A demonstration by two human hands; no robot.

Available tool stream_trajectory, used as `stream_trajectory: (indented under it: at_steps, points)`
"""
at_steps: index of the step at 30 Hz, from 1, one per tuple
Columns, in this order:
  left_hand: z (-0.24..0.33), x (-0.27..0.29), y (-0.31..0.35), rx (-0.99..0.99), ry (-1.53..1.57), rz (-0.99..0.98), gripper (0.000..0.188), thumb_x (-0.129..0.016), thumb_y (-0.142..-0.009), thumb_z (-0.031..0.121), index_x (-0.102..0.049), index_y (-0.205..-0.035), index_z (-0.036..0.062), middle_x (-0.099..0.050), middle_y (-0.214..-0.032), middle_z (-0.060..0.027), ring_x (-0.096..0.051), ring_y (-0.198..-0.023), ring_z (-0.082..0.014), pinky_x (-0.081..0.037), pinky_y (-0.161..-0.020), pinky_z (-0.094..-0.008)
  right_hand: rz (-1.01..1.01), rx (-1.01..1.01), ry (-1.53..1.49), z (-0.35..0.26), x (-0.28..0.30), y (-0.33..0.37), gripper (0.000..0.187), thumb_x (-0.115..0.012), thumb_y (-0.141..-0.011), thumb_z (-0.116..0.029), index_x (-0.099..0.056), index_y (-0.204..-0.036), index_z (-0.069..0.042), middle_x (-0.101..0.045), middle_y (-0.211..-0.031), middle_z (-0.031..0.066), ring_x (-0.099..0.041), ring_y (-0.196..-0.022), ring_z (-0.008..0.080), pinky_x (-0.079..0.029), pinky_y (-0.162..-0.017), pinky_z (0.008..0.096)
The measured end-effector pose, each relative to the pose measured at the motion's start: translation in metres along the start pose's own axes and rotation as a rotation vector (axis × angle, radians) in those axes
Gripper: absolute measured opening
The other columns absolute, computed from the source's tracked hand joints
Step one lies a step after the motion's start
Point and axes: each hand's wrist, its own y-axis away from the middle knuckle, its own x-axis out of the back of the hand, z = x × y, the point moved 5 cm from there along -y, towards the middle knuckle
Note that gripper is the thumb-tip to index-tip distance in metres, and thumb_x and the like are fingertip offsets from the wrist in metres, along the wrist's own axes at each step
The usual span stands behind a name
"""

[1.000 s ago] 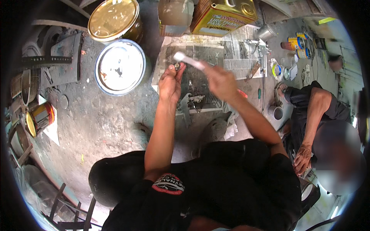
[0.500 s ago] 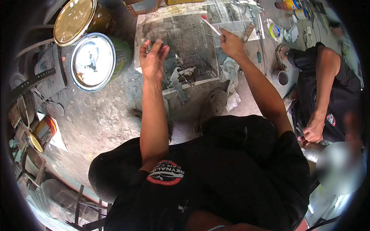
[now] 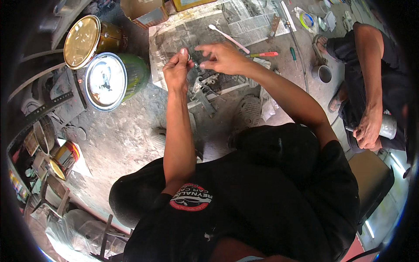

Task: The person assembles a spray gun by attaching a small metal component, wiping the body with a cloth, and screwing on the paint cup. They then connect an air hose to the gun and wipe the exterior.

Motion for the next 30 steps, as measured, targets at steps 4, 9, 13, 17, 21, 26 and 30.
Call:
stream_trajectory:
  at_steps: [4,9,13,17,21,26,30]
  points:
    - [0.004,-0.029,0.023,0.118,0.106,-0.19,0.035,-0.067,-0.098,0.024,-0.065,-0.124,0.0016,-0.068,-0.107,-0.0018,-0.06,-0.089,-0.0113,-0.051,-0.084,-0.0279,-0.055,-0.021,-0.083,0.001,-0.006,0.001,0.041,-0.075,-0.089,-0.03,-0.065,-0.12,-0.005,-0.073,-0.089,0.0127,-0.07,-0.077,0.022,-0.053,-0.07,0.0354]
    - [0.009,-0.039,0.031,0.155,0.187,-0.197,0.037,-0.068,-0.097,0.024,-0.065,-0.124,-0.0011,-0.068,-0.105,-0.0033,-0.06,-0.09,-0.0108,-0.05,-0.08,-0.0264,-0.047,-0.008,-0.205,-0.003,0.007,0.006,0.041,-0.074,-0.087,-0.033,-0.068,-0.119,-0.008,-0.073,-0.09,0.0153,-0.071,-0.08,0.0285,-0.054,-0.074,0.0388]
    - [0.006,-0.045,0.034,0.099,0.054,-0.219,0.041,-0.066,-0.098,0.032,-0.066,-0.122,-0.0013,-0.067,-0.101,-0.0035,-0.059,-0.088,-0.0104,-0.049,-0.078,-0.0255,-0.034,0.031,-0.199,0.006,0.007,0.01,0.045,-0.074,-0.086,-0.036,-0.067,-0.118,-0.005,-0.074,-0.09,0.0153,-0.072,-0.08,0.0262,-0.055,-0.073,0.0372]
    - [-0.009,-0.027,0.029,0.028,-0.165,-0.075,0.05,-0.062,-0.098,0.045,-0.068,-0.118,-0.0006,-0.068,-0.097,-0.0026,-0.058,-0.082,-0.0122,-0.048,-0.077,-0.0275,-0.089,-0.244,-0.381,0.019,0.023,0.015,0.052,-0.07,-0.091,-0.032,-0.061,-0.124,0.007,-0.073,-0.091,0.0151,-0.072,-0.079,0.0198,-0.058,-0.069,0.0306]
    - [-0.029,0.051,0.028,-0.352,-0.983,0.249,0.042,-0.065,-0.094,0.038,-0.069,-0.1,-0.003,-0.07,-0.095,-0.0166,-0.067,-0.084,-0.0307,-0.052,-0.077,-0.0411,-0.197,-0.323,-0.453,0.047,0.032,0.025,0.052,-0.065,-0.091,-0.022,-0.056,-0.132,0.009,-0.071,-0.085,0.0135,-0.07,-0.075,0.018,-0.057,-0.066,0.0292]
    - [-0.069,0.08,0.079,-0.044,-1.237,0.293,0.055,-0.074,-0.085,0.044,-0.062,-0.108,-0.0043,-0.069,-0.099,-0.0227,-0.068,-0.097,-0.0375,-0.052,-0.085,-0.0442,-0.118,-0.52,-0.703,0.103,-0.018,0.061,0.04,-0.064,-0.09,-0.019,-0.063,-0.121,0.006,-0.064,-0.073,0.0066,-0.061,-0.059,0.0146,-0.053,-0.057,0.0291]
    - [-0.141,0.063,0.12,-0.07,-1.077,0.367,0.077,-0.083,-0.072,0.053,-0.055,-0.116,-0.0033,-0.068,-0.103,-0.0221,-0.067,-0.098,-0.0383,-0.051,-0.086,-0.0454,-0.215,-0.566,-0.53,0.135,-0.038,0.071,0.033,-0.068,-0.089,-0.022,-0.068,-0.104,0.008,-0.066,-0.073,0.0095,-0.063,-0.059,0.0152,-0.052,-0.054,0.0304]
